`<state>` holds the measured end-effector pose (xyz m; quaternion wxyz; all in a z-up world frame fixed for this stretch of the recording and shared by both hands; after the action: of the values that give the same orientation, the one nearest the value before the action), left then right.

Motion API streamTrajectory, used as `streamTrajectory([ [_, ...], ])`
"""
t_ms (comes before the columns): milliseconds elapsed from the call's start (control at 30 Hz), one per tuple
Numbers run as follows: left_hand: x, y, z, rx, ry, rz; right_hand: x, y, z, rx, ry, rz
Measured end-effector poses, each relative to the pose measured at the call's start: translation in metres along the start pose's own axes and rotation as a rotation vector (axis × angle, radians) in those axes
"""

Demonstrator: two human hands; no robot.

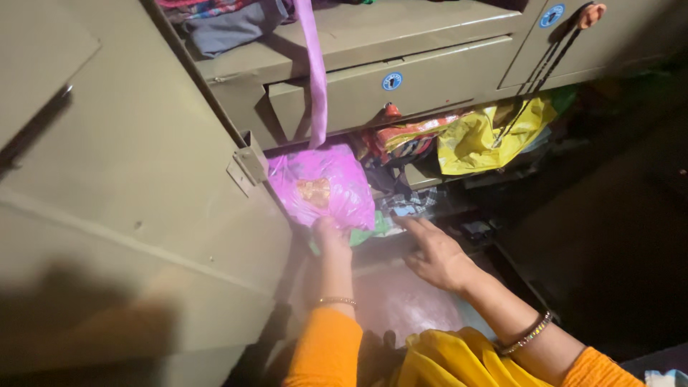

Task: The person takes various clothes and items out of a metal locker, places them into plastic bags and stacks them on a nearby surface.

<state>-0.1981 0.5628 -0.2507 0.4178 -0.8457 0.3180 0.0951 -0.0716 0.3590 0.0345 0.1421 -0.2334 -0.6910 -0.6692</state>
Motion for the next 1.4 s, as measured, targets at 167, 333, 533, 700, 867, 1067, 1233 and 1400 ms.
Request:
streamTrajectory([
  [167, 0.037, -0.006, 0.019, -0.014, -0.134, 0.299, 0.004, -0.01, -0.002, -0.02, 0.08, -0.034],
  [333, 0.08, -0.036, 0.019, 0.0, -0.218, 0.583, 0.003, -0.008, 0.001, 0.004, 0.076, -0.025],
  [533, 0.105, -0.057, -0.049, 0.146, -0.327, 0.742, -0.009, 0.014, 0.005, -0.146, 0.086, -0.152],
  [700, 0.064, -0.022, -0.141, 0.167, -0.321, 0.689, -0.029, 0.027, 0.002, -0.172, 0.03, -0.177],
  [867, 0.049, -0.014, -0.195, 0.1, -0.182, 0.485, -0.007, 0.025, -0.004, -0.173, 0.201, -0.219],
  [1067, 0.005, -0.078, -0.275, 0.278, -0.13, 0.316, 0.017, 0.032, -0.007, -0.354, 0.221, -0.409],
  [1233, -0.02, -0.111, -0.318, 0.457, -0.161, 0.228, 0.022, 0.062, -0.005, -0.414, 0.268, -0.346],
  [1400, -0.033, -0.109, -0.339, 0.416, -0.049, 0.261, 0.031, 0.08, -0.01, -0.275, 0.114, -0.293],
])
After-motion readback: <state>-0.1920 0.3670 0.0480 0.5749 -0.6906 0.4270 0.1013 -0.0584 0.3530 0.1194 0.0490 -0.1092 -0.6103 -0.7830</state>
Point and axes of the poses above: each hand's wrist, its own z-axis towards the middle knuckle, its own y-axis out of the back of the hand, x = y × z, the point moved 4 cm from there along z, towards the middle knuckle, and after that the axes turned 10 degrees about -z, right-handed, at the moved point
